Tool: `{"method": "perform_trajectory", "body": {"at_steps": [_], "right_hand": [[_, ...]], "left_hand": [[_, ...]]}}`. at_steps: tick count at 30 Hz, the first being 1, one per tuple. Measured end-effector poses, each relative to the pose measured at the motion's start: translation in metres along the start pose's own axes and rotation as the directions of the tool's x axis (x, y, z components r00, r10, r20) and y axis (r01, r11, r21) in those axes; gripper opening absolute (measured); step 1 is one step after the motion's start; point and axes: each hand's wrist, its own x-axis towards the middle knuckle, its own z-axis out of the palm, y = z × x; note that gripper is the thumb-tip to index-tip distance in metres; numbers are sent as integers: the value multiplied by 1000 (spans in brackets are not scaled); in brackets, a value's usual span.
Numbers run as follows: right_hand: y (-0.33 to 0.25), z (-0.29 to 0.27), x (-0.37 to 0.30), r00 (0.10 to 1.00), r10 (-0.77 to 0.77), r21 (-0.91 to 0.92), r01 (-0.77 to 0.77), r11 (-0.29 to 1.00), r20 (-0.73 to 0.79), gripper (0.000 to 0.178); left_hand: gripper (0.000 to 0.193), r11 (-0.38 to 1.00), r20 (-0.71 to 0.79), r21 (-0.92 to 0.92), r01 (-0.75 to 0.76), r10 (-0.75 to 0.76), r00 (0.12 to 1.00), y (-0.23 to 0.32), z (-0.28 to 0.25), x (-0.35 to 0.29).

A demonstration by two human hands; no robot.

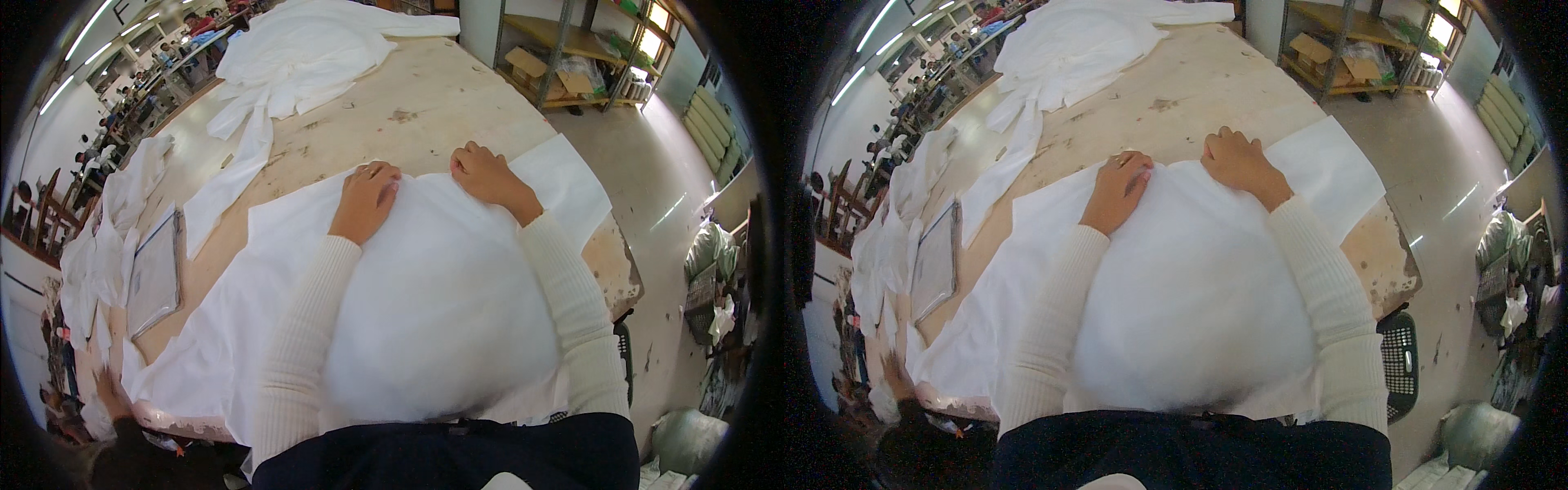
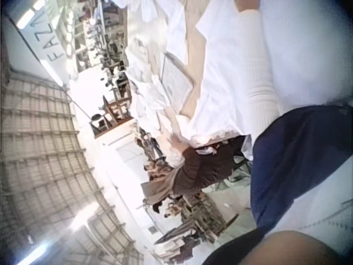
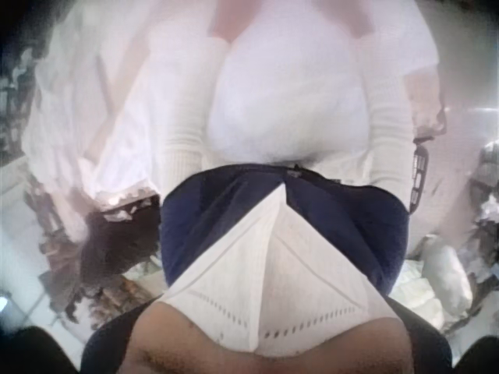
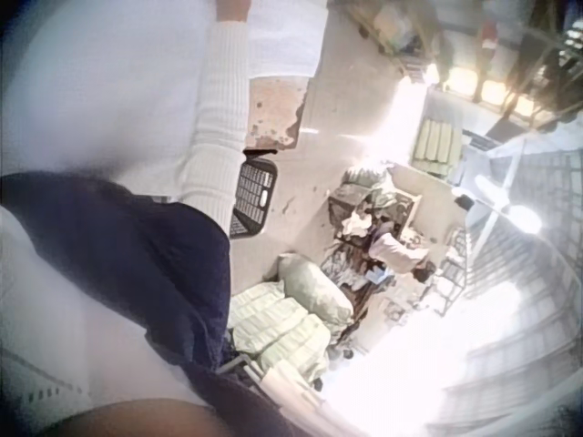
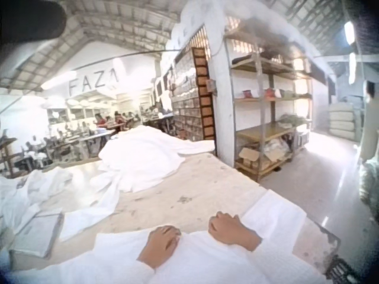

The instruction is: The person measures and cuts white fabric pieces on a worktable using a measuring tape and scissors. They repeatedly fold, align, and trim the fabric, then stack the cut pieces on the table.

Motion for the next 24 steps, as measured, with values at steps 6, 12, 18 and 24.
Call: {"method": "perform_trajectory", "body": {"at_steps": [6,12,18,24], "right_hand": [[8,-17,8,974,-45,171,7,985,221,15],[15,-24,9,985,-62,94,47,994,162,24],[45,-6,11,997,-43,109,51,993,-69,34],[50,-1,8,987,-44,90,58,994,-152,33]], "left_hand": [[23,990,54,-70,122,-118,992,-1,-2,-4],[30,992,83,-1,125,-125,989,-1,0,-5],[42,978,134,182,106,-131,982,-10,1,-9],[55,908,215,401,122,-223,951,-13,-1,-15]]}}
